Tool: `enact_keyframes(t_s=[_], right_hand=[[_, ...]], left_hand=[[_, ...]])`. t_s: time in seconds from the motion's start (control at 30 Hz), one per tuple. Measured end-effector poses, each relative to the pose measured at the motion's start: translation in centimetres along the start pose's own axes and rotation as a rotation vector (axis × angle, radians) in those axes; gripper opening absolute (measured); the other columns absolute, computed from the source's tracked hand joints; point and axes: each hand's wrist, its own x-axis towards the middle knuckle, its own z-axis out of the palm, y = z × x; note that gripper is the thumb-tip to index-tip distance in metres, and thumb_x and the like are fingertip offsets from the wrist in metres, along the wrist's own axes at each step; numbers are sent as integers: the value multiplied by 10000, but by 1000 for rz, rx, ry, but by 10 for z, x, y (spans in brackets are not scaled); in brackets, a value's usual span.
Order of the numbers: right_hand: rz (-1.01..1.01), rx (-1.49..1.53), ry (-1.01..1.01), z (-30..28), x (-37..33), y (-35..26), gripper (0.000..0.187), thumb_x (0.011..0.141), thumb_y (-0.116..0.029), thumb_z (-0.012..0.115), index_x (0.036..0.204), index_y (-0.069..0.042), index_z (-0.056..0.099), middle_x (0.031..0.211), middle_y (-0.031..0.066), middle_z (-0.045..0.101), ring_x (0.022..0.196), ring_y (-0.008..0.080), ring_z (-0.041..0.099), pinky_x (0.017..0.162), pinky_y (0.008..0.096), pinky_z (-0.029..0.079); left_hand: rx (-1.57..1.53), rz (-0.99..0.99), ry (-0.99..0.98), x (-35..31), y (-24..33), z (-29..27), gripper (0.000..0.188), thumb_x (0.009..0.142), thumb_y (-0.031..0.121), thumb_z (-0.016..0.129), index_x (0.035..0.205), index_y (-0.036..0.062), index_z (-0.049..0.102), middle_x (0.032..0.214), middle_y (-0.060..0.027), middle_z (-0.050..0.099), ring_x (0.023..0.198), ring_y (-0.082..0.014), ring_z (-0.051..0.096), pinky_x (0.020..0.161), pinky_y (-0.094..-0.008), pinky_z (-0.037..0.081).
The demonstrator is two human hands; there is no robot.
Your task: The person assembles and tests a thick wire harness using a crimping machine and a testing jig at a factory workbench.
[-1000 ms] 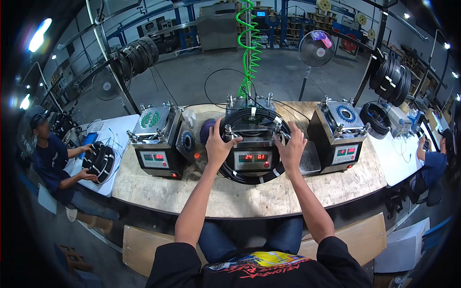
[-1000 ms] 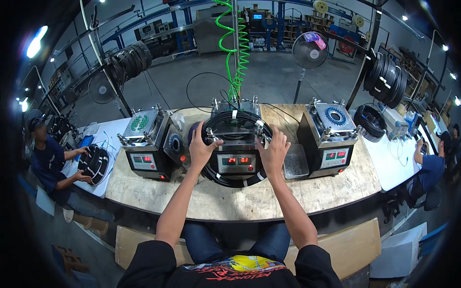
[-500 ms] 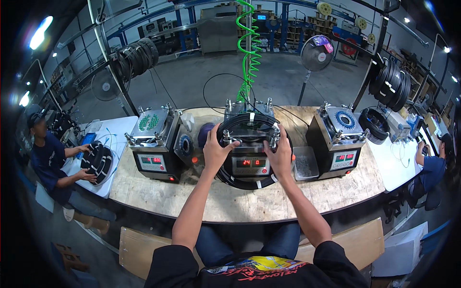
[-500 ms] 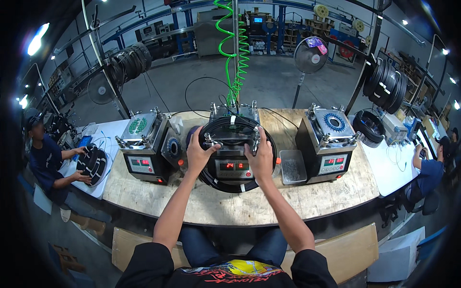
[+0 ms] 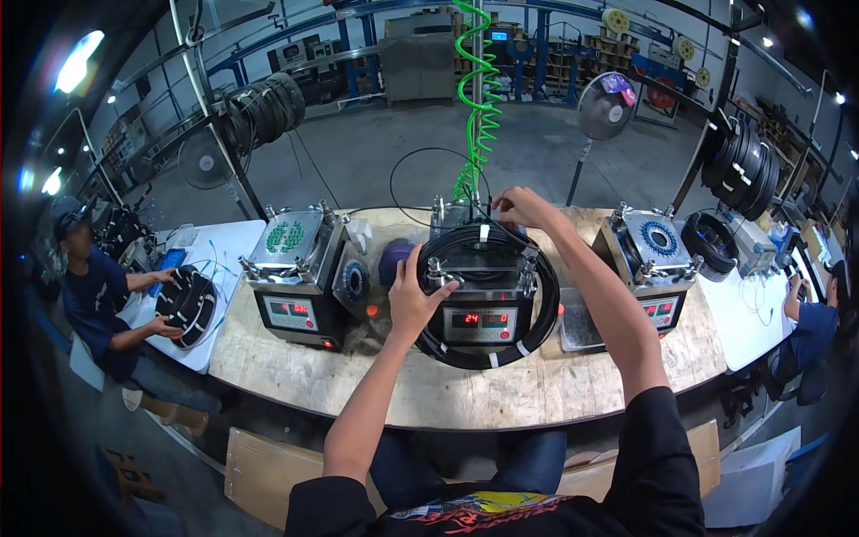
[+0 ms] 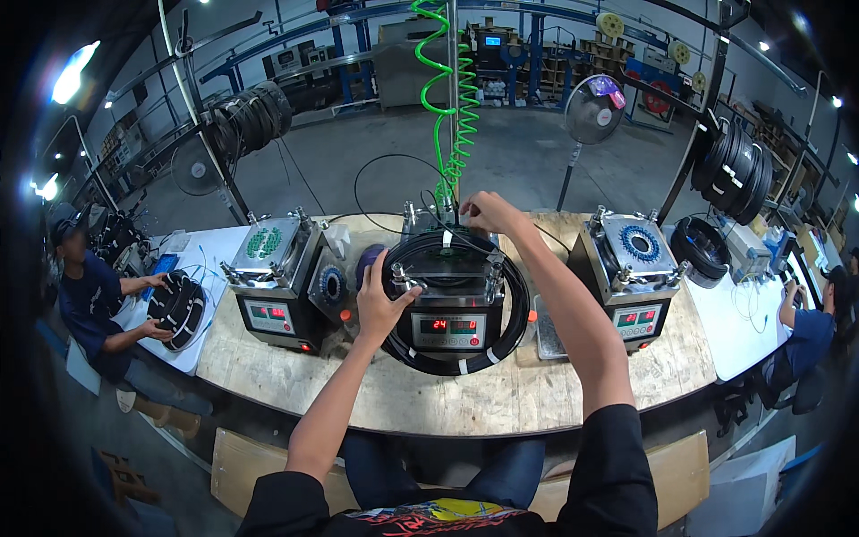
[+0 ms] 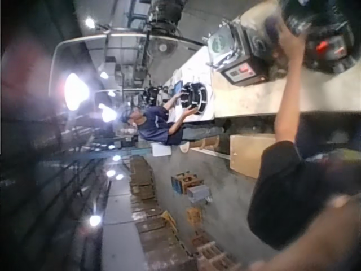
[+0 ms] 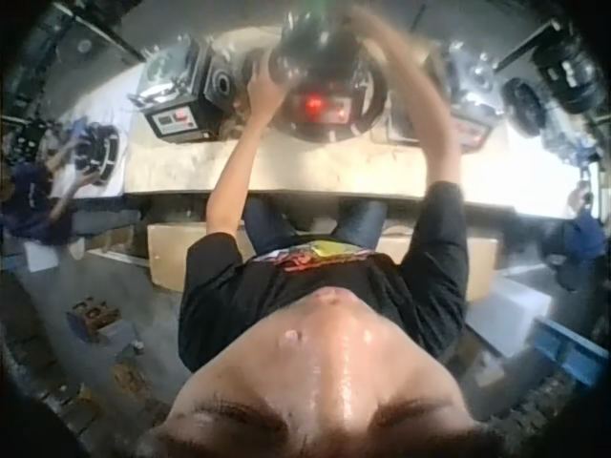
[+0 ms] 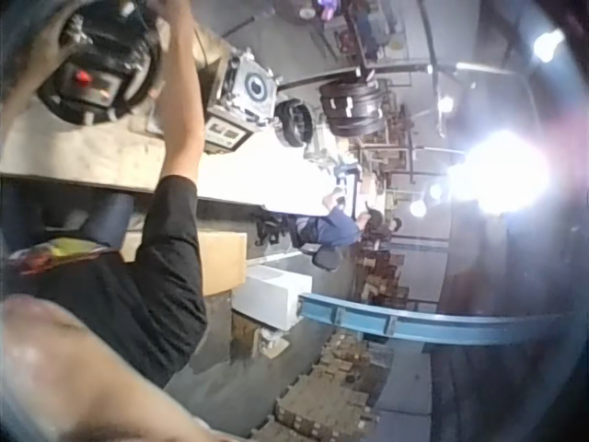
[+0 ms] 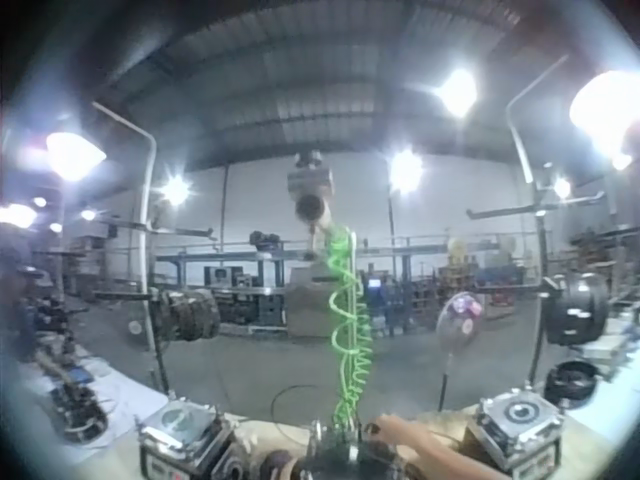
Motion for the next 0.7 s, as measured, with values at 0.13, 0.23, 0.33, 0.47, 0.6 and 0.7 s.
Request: enact_keyframes(t_s=[0.13, 0.23, 0.33, 0.47, 0.6, 0.7], right_hand=[[-3, -215, -215, 3, 25, -3, 237, 800, -155, 755, 955, 20, 715, 825, 170, 735, 778, 303, 723, 697, 371, 554], [-8, -325, -314, 6, 37, -7, 237, 801, -189, 780, 937, -1, 732, 821, 175, 732, 834, 346, 721, 699, 408, 559], [-51, -428, -340, 11, 39, -6, 265, 824, -247, 810, 939, -17, 743, 858, 175, 736, 916, 371, 721, 723, 443, 567], [23, -400, -337, 20, 41, -17, 281, 845, -247, 792, 938, 8, 720, 885, 164, 741, 922, 364, 723, 714, 451, 574], [-379, -717, -354, 16, 43, 19, 260, 863, -202, 773, 979, 16, 692, 901, 183, 736, 899, 369, 725, 713, 464, 572], [-57, -511, -370, 17, 45, -20, 263, 864, -181, 766, 992, 23, 662, 889, 209, 726, 859, 373, 725, 720, 464, 566]], left_hand=[[12, -6, 3, 0, -2, 0, 965, 740, 610, 819, 1448, 55, 472, 1198, -252, 615, 1077, -444, 655, 889, -488, 549], [13, 13, 28, 2, -4, 0, 993, 729, 696, 772, 1456, 94, 463, 1187, -242, 616, 1023, -445, 672, 822, -498, 572], [25, 2, 15, 2, -4, 0, 988, 727, 686, 780, 1446, 82, 473, 1165, -230, 618, 1006, -430, 677, 815, -492, 574], [67, 46, 66, 0, -9, -1, 987, 727, 679, 786, 1440, 71, 477, 1130, -215, 618, 986, -413, 681, 799, -480, 576], [5, 34, 27, 4, 2, 9, 981, 733, 670, 788, 1443, 70, 475, 1130, -215, 619, 991, -412, 679, 794, -475, 577], [46, 24, 45, -1, -11, 1, 975, 738, 665, 788, 1445, 73, 472, 1142, -214, 620, 1004, -416, 677, 798, -478, 577]])
